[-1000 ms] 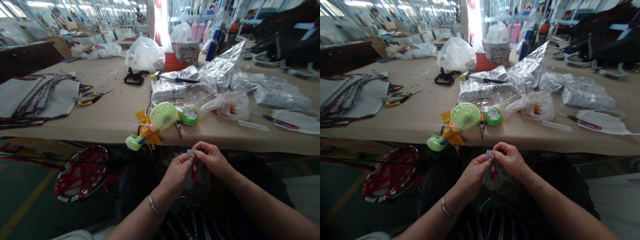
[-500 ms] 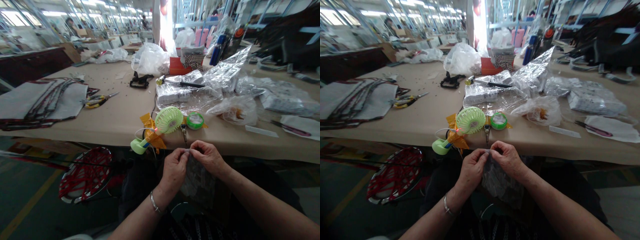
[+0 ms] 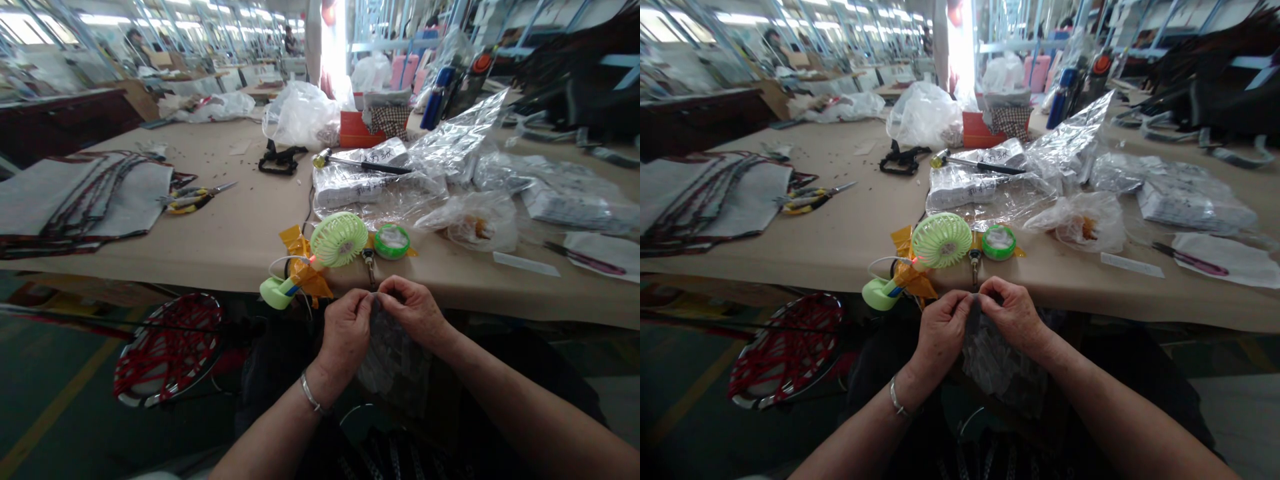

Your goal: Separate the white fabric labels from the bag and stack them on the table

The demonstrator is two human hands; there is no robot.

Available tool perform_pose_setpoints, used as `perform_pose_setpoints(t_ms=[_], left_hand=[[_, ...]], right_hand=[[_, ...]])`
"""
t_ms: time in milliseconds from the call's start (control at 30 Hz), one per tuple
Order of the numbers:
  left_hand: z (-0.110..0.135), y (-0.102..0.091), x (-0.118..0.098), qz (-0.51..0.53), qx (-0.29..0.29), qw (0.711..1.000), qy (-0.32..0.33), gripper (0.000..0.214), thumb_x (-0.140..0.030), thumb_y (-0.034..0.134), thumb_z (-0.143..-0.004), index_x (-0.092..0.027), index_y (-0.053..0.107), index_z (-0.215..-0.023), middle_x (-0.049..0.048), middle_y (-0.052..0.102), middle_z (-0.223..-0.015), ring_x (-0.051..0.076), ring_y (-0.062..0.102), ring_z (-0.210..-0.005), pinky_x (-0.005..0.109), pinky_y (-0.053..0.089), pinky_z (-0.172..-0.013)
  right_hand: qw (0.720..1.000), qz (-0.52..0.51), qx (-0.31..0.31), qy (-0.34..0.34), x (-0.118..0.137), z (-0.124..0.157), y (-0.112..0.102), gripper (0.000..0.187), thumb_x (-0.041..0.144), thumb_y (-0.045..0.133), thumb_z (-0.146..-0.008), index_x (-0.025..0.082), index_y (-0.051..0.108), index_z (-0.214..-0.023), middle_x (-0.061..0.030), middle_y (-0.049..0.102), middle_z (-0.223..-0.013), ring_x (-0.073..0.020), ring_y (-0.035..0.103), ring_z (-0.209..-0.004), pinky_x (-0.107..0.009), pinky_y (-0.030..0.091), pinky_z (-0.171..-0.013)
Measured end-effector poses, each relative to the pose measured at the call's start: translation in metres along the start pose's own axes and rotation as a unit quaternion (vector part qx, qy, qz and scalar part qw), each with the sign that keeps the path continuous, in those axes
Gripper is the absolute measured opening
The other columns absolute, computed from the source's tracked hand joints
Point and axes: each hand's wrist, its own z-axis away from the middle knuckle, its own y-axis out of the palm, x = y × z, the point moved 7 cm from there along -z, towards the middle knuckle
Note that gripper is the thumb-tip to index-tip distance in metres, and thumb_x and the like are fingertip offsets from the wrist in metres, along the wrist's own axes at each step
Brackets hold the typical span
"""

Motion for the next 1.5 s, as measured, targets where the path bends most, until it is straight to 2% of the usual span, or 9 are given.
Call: perform_pose_setpoints(t_ms=[300,667,800,900,1000,1167,1300,1400,1500], left_hand=[[-0.005,0.003,0.01,-0.037,-0.003,0.999,0.002,0.019,-0.027,0.049,-0.083,-0.017,0.063,-0.074,-0.0035,0.059,-0.064,0.008,0.051,-0.059,0.017,0.038,-0.057],[-0.009,0.002,0.002,-0.038,-0.016,0.999,0.017,0.02,-0.025,0.049,-0.083,-0.016,0.062,-0.072,-0.0033,0.059,-0.062,0.008,0.051,-0.058,0.017,0.039,-0.056],[0.0,0.003,0.004,-0.024,0.007,1.0,0.013,0.02,-0.027,0.049,-0.083,-0.016,0.063,-0.075,-0.0027,0.06,-0.064,0.008,0.052,-0.06,0.017,0.04,-0.058],[0.01,-0.002,0.014,-0.026,0.008,1.0,0.0,0.017,-0.027,0.051,-0.082,-0.016,0.065,-0.082,-0.0016,0.064,-0.071,0.009,0.056,-0.065,0.018,0.043,-0.062],[0.022,-0.01,0.035,-0.04,-0.003,0.998,-0.043,0.019,-0.028,0.052,-0.081,-0.016,0.065,-0.087,-0.0003,0.065,-0.074,0.011,0.058,-0.069,0.019,0.044,-0.065],[0.048,-0.012,0.082,-0.08,0.021,0.99,-0.115,0.02,-0.028,0.05,-0.079,-0.016,0.066,-0.08,0.0001,0.066,-0.071,0.012,0.058,-0.067,0.021,0.044,-0.062],[0.064,-0.013,0.113,-0.099,0.03,0.984,-0.142,0.02,-0.027,0.051,-0.077,-0.016,0.067,-0.079,0.0013,0.066,-0.07,0.013,0.059,-0.066,0.021,0.044,-0.06],[0.07,-0.014,0.123,-0.105,0.024,0.984,-0.139,0.019,-0.026,0.052,-0.075,-0.016,0.067,-0.076,0.0008,0.065,-0.066,0.013,0.058,-0.062,0.022,0.044,-0.057],[0.072,-0.012,0.125,-0.107,0.014,0.986,-0.126,0.017,-0.026,0.052,-0.075,-0.017,0.067,-0.074,0.0005,0.065,-0.065,0.014,0.059,-0.063,0.023,0.045,-0.059]], right_hand=[[1.0,0.013,-0.008,-0.019,0.002,-0.001,-0.001,0.011,0.026,0.053,-0.079,0.017,0.056,-0.073,0.004,0.05,-0.061,-0.009,0.044,-0.058,-0.019,0.038,-0.057],[0.999,0.005,-0.028,-0.019,0.003,-0.003,-0.002,0.013,0.027,0.052,-0.08,0.017,0.056,-0.073,0.003,0.054,-0.061,-0.0098,0.049,-0.058,-0.02,0.04,-0.058],[1.0,0.017,-0.011,-0.02,0.006,0.007,-0.004,0.013,0.028,0.054,-0.08,0.016,0.057,-0.073,0.0029,0.055,-0.062,-0.0096,0.05,-0.058,-0.02,0.041,-0.057],[0.999,0.037,0.014,-0.028,0.002,0.021,-0.007,0.011,0.026,0.054,-0.079,0.017,0.057,-0.073,0.0028,0.056,-0.064,-0.0095,0.051,-0.06,-0.02,0.041,-0.06],[0.997,0.062,0.036,0.005,-0.028,0.039,-0.008,0.014,0.028,0.052,-0.08,0.017,0.057,-0.073,0.002,0.058,-0.067,-0.0103,0.053,-0.063,-0.02,0.042,-0.063],[0.977,0.174,0.055,0.11,-0.116,0.07,-0.014,0.018,0.029,0.048,-0.079,0.018,0.062,-0.077,-0.0003,0.065,-0.073,-0.0137,0.061,-0.069,-0.022,0.046,-0.063],[0.957,0.242,0.054,0.153,-0.173,0.09,-0.028,0.029,0.027,0.054,-0.074,0.02,0.063,-0.101,-0.002,0.069,-0.074,-0.018,0.064,-0.067,-0.026,0.047,-0.062],[0.943,0.285,0.051,0.165,-0.196,0.102,-0.035,0.031,0.026,0.052,-0.075,0.021,0.064,-0.104,-0.0039,0.071,-0.079,-0.0205,0.065,-0.076,-0.028,0.047,-0.069],[0.938,0.307,0.046,0.154,-0.199,0.109,-0.034,0.028,0.026,0.049,-0.077,0.022,0.065,-0.1,-0.0037,0.071,-0.087,-0.0197,0.065,-0.082,-0.027,0.047,-0.074]])
